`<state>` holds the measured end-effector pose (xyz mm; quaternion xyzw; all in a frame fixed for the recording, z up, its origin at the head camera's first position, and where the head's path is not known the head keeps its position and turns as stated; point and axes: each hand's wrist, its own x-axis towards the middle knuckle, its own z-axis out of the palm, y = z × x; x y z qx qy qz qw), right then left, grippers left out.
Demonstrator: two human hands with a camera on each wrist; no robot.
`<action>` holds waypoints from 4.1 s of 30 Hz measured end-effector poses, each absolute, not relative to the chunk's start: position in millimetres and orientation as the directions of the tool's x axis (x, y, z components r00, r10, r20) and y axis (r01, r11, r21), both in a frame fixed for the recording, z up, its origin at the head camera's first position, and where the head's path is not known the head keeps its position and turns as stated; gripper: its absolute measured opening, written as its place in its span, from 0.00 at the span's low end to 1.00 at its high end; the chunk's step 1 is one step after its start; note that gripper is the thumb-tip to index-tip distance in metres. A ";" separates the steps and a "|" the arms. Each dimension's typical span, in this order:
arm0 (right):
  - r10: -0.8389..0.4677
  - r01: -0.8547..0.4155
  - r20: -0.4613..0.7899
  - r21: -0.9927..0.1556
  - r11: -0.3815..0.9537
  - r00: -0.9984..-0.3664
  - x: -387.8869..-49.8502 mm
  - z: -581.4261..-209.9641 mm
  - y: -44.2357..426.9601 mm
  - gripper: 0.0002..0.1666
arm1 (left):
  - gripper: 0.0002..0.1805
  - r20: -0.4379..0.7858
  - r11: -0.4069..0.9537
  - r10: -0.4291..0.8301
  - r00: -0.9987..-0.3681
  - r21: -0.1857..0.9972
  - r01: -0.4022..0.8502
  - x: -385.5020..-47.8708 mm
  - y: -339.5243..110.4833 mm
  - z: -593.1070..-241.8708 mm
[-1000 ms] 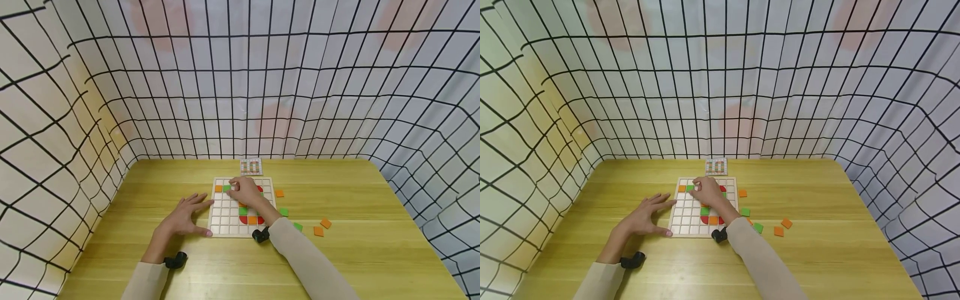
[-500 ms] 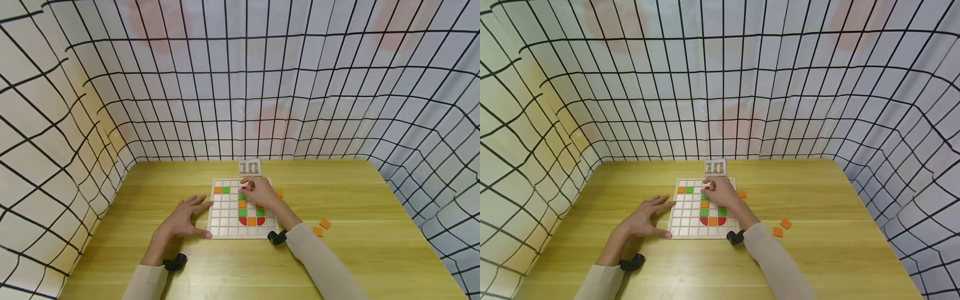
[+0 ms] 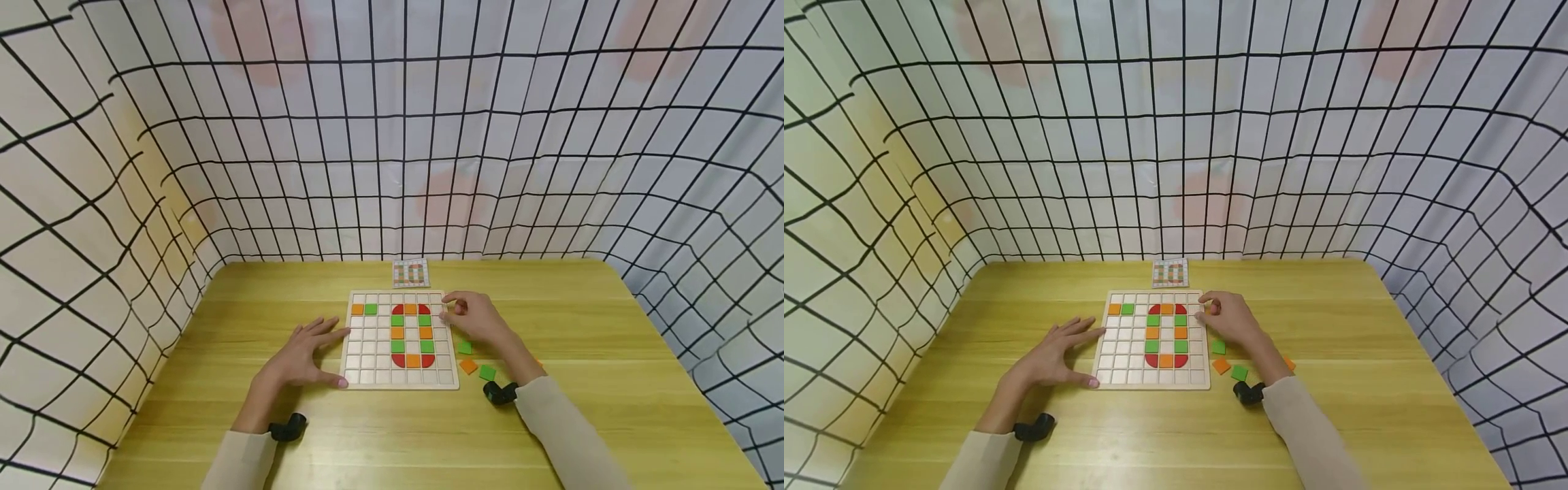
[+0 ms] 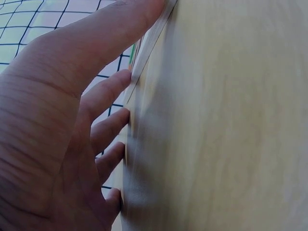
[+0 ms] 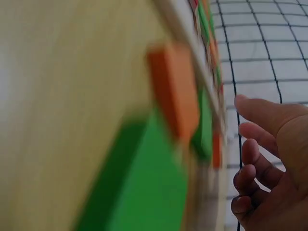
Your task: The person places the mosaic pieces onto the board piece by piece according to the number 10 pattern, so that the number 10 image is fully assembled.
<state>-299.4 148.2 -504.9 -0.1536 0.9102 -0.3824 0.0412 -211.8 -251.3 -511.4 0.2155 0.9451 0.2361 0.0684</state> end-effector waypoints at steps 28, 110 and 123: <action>-0.344 -0.260 0.008 -0.674 0.692 -0.939 -297.5 -518.9 193.4 0.18 | 0.58 -0.015 0.793 0.449 -0.893 0.468 0.390 -210.3 -250.8 -511.1; -0.408 -0.354 0.095 -0.697 0.624 -0.908 -289.1 -520.2 13.0 0.16 | 0.57 -0.033 0.802 0.427 -0.904 0.475 0.362 -211.6 -247.4 -510.0; -0.430 -0.307 0.049 -0.773 0.555 -0.901 -287.1 -514.7 29.4 0.24 | 0.57 -0.036 0.804 0.429 -0.903 0.472 0.363 -212.4 -246.7 -510.5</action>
